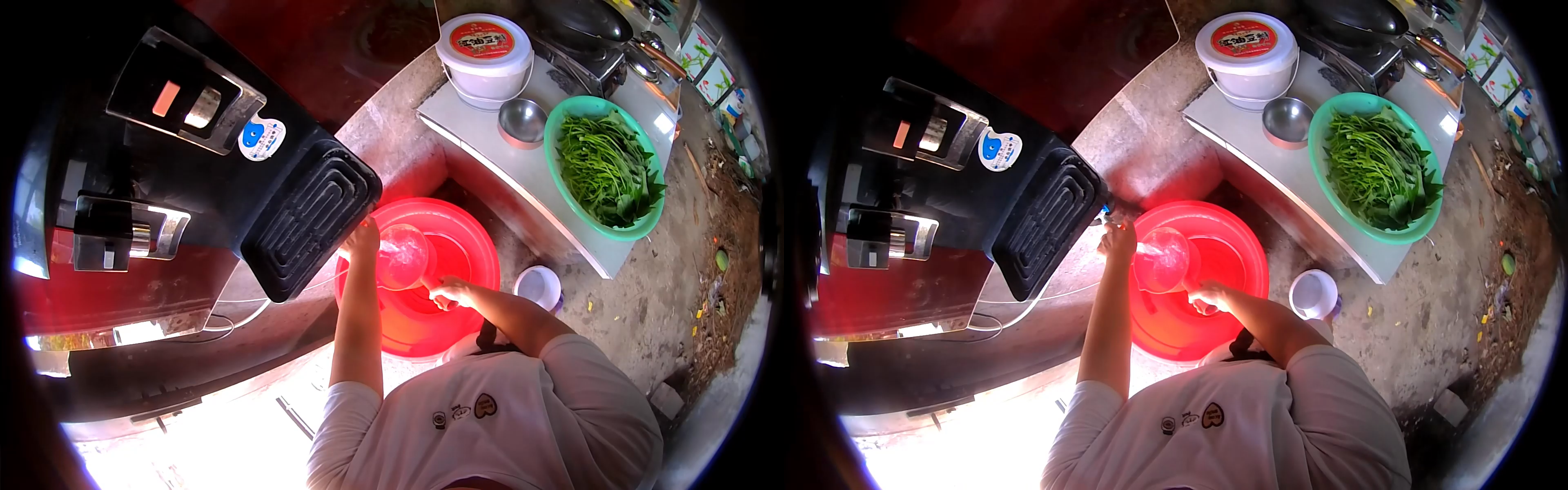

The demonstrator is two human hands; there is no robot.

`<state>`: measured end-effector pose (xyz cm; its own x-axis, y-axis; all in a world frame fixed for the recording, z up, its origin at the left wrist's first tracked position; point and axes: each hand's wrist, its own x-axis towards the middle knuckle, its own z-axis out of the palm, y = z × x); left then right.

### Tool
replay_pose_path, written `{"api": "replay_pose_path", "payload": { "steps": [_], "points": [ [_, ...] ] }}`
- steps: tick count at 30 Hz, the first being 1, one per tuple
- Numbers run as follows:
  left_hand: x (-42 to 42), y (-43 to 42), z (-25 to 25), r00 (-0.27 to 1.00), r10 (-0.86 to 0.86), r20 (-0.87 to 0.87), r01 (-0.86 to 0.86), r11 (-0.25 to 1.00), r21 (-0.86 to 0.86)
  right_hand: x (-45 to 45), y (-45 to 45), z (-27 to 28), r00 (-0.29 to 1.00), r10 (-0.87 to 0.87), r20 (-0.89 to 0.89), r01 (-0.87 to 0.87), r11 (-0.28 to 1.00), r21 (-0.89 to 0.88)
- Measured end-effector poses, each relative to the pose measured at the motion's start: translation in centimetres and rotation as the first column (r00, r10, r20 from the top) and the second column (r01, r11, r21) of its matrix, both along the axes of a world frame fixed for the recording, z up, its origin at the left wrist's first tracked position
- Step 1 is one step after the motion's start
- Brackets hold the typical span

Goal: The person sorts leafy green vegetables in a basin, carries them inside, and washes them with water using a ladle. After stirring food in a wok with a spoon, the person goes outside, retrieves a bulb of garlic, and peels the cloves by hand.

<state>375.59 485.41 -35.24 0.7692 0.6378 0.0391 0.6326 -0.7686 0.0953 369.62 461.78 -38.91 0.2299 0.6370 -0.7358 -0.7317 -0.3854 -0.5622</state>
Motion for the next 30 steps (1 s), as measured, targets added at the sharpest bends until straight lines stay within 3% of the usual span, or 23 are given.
{"api": "replay_pose_path", "payload": {
  "steps": [12, 18, 24, 26, 27, 29, 30],
  "points": [
    [-0.2, -0.9, 1.5, 0.992, 0.045, -0.120, -0.050, 0.998, -0.036, 0.0, 0.2, -0.2, 1.000, 0.006, -0.018, -0.006, 1.000, 0.016],
    [-1.2, -1.1, 1.4, 0.994, -0.011, -0.107, 0.019, 0.997, 0.072, 0.4, 0.3, 0.4, 0.999, 0.031, -0.009, -0.031, 0.999, 0.024],
    [-2.3, -1.8, 4.5, 0.967, -0.081, -0.240, 0.048, 0.989, -0.139, 0.6, 0.5, -0.1, 0.999, 0.031, -0.010, -0.030, 0.999, 0.038],
    [-3.6, -0.8, 3.6, 0.942, -0.276, -0.190, 0.273, 0.961, -0.043, 0.6, 0.2, 0.3, 0.999, 0.039, -0.006, -0.038, 0.999, 0.037],
    [-4.2, -0.1, 3.6, 0.944, -0.273, -0.188, 0.269, 0.962, -0.043, 0.6, -0.1, 0.4, 0.999, 0.034, -0.004, -0.034, 0.997, 0.063],
    [-5.2, 1.5, 3.9, 0.845, -0.498, -0.196, 0.496, 0.866, -0.064, 0.7, -0.6, 0.5, 1.000, 0.028, -0.002, -0.028, 0.996, 0.086],
    [-5.5, 2.1, 3.8, 0.833, -0.505, -0.225, 0.507, 0.860, -0.053, 0.8, -1.1, 0.6, 0.999, 0.047, 0.006, -0.048, 0.992, 0.116]
  ]
}}
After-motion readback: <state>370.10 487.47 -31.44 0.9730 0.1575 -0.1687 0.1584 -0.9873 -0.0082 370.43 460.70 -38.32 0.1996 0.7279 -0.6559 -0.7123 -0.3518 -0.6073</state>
